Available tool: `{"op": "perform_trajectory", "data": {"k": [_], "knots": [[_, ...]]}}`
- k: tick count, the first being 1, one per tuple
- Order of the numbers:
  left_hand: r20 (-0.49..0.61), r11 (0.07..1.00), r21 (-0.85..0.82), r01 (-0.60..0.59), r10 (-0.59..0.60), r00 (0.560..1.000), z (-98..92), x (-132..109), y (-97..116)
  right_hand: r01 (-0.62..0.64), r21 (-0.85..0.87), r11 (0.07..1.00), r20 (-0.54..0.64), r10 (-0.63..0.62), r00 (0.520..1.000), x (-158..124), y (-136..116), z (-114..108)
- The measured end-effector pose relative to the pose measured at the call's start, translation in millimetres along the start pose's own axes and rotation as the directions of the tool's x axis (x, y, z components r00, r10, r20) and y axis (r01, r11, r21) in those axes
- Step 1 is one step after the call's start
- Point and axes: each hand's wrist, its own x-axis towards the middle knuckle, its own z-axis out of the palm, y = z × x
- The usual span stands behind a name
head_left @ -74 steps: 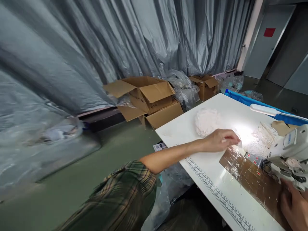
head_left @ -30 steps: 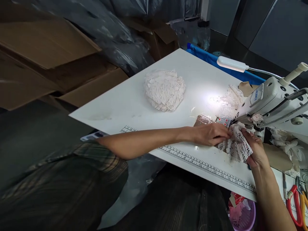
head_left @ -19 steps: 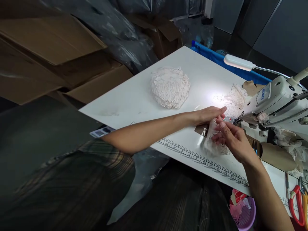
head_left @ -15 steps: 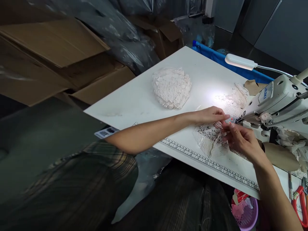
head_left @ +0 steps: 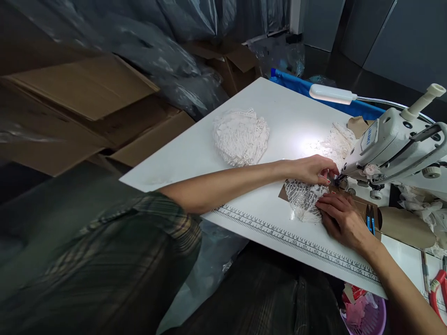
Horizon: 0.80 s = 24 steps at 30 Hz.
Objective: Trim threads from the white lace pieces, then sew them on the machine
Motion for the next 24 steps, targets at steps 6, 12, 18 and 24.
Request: {"op": "perform_trajectory", "data": {"k": [6,12,18,24], "knots": [[-0.115,0.899,0.418,-0.127,0.191,0.975,-17.0,11,-5,-0.14,0.161,0.977,-0.117,0.159,0.98,-3,13,-10],[0.19,0.889,0.364,-0.276,0.219,0.957,5.5,-38,33,-0.482,0.314,0.818,-0.096,0.533,0.841,-10,28,-17],[0.032,0.857,0.472,-0.206,0.217,0.976,26.6,-51,26,-0.572,0.382,0.726,-0.175,0.665,0.726,-12,31,-9],[-0.292,0.943,0.333,0.013,0.089,0.952,27.6,-49,24,-0.202,0.261,0.944,-0.194,0.256,0.947,-13,13,-13]]}}
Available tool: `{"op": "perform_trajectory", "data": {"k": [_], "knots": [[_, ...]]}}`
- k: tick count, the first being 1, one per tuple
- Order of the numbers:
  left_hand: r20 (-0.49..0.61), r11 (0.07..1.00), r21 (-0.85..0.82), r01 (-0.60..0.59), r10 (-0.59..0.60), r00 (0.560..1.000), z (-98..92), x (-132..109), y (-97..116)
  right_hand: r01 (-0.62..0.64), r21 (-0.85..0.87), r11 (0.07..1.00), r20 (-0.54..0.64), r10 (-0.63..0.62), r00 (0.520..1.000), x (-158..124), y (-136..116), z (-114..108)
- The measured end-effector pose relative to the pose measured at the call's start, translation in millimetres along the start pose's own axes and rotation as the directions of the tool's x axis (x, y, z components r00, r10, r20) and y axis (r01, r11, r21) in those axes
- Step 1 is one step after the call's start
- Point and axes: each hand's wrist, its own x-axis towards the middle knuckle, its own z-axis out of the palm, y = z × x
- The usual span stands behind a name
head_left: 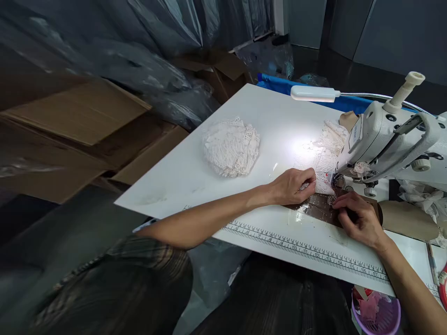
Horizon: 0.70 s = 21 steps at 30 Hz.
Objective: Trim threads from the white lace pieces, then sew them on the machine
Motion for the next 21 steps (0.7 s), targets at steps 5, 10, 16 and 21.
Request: {"op": "perform_trajectory", "data": {"k": [5,10,16,21], "knots": [[0.018,0.936,0.28,-0.213,0.216,0.976,3.8,-4,12,0.047,-0.048,0.998,0.091,-0.043,0.995,-1,-14,5],[0.069,0.846,0.398,-0.355,0.358,0.931,6.0,-10,15,-0.033,0.128,0.991,0.139,0.015,0.99,-2,-12,-4],[0.047,0.834,0.344,-0.431,0.443,0.895,11.1,-15,11,0.031,-0.044,0.999,0.057,-0.028,0.998,-6,4,-9],[0.024,0.858,0.247,-0.45,0.459,0.888,15.8,-14,12,0.134,-0.159,0.978,0.175,-0.106,0.979,-7,3,-3]]}}
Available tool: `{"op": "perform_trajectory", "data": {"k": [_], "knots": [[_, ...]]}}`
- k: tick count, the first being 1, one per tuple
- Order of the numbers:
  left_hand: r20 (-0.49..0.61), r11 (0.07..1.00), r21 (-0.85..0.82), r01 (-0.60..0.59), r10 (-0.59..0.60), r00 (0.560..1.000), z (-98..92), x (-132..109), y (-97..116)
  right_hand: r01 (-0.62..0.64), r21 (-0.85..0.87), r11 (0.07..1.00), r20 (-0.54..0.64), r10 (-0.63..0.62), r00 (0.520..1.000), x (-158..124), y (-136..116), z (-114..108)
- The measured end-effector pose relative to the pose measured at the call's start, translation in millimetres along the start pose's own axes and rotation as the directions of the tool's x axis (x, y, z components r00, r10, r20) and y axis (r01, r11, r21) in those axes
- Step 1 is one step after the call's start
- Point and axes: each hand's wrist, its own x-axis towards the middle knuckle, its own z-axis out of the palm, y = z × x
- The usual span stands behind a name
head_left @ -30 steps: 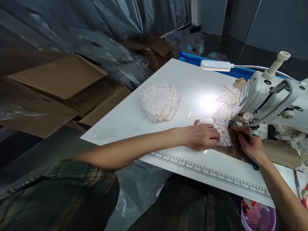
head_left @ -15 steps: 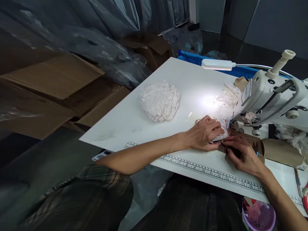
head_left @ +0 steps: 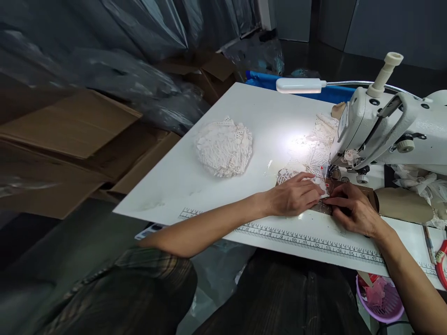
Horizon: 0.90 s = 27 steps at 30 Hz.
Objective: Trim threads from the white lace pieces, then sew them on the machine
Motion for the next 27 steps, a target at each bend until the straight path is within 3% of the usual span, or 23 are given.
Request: {"op": "perform_trajectory", "data": {"k": [3,6,12,16,19,21,24,27], "knots": [[-0.001,0.995,-0.066,0.077,-0.077,0.997,-4.2,1,1,0.012,-0.011,1.0,0.015,-0.012,1.0,0,-1,0],[-0.002,0.988,0.029,0.154,-0.154,0.988,-7.9,0,2,0.006,-0.024,1.0,-0.002,-0.006,1.0,0,-1,0],[0.013,1.0,-0.001,-0.012,0.012,1.0,5.0,-1,-3,-0.048,-0.059,0.997,0.035,0.05,0.998,0,-9,1],[0.087,0.995,-0.097,-0.014,0.022,0.996,9.2,1,-21,-0.114,-0.044,0.993,0.083,0.117,0.99,0,-12,-1],[0.111,0.99,-0.136,-0.034,0.049,0.993,4.2,3,-30,-0.104,0.077,0.992,0.031,0.102,0.994,4,-4,-3],[0.082,0.989,-0.121,-0.085,0.096,0.992,-1.8,4,-29,-0.06,0.1,0.993,-0.019,0.062,0.998,9,4,-2],[0.0,0.975,-0.169,-0.142,0.144,0.99,-12.0,3,-27,0.024,-0.005,1.0,-0.017,-0.024,1.0,15,14,5],[-0.105,0.981,-0.195,-0.014,-0.007,0.994,-17.0,0,-29,0.059,-0.097,0.994,0.0,-0.059,0.998,16,15,12]]}}
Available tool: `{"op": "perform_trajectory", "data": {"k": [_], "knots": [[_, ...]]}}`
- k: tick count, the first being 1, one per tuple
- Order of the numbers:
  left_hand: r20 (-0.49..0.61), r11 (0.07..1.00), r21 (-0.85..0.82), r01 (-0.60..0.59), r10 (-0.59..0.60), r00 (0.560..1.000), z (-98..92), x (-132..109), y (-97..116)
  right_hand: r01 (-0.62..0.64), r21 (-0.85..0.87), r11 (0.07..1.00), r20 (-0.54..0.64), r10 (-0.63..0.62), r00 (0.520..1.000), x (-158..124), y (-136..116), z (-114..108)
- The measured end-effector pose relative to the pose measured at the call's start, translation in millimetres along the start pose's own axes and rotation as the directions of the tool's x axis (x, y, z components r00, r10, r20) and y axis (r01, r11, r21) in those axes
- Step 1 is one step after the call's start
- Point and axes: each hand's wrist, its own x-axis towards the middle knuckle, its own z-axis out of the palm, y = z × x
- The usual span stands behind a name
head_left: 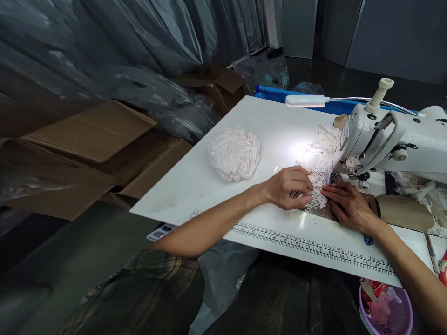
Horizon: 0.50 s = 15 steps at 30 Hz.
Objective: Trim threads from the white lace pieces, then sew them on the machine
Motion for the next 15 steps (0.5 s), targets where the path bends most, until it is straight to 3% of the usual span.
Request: {"op": "perform_trajectory", "data": {"k": [3,5,8,10,12,15], "knots": [[0.013,0.984,0.049,0.17,-0.171,0.985,2.7,-1,-5,-0.024,-0.048,0.999,0.009,0.025,1.0,-2,-5,1],[0.168,0.972,0.107,0.208,-0.224,0.96,5.9,0,-9,-0.054,-0.068,0.996,0.029,0.056,0.998,-2,-9,-1],[0.402,0.947,0.227,0.227,-0.304,0.864,4.5,3,-15,-0.079,-0.068,0.995,0.052,0.082,0.995,-2,-11,-3],[0.462,0.935,0.266,0.234,-0.336,0.821,-2.1,5,-20,-0.087,-0.056,0.995,0.052,0.09,0.995,-1,-11,-3],[0.428,0.939,0.266,0.218,-0.318,0.846,-10.9,6,-22,-0.093,-0.044,0.995,0.049,0.095,0.994,-1,-9,-3],[0.335,0.981,0.157,0.113,-0.161,0.928,-19.7,7,-19,-0.094,-0.015,0.995,0.064,0.095,0.993,0,-6,-5]]}}
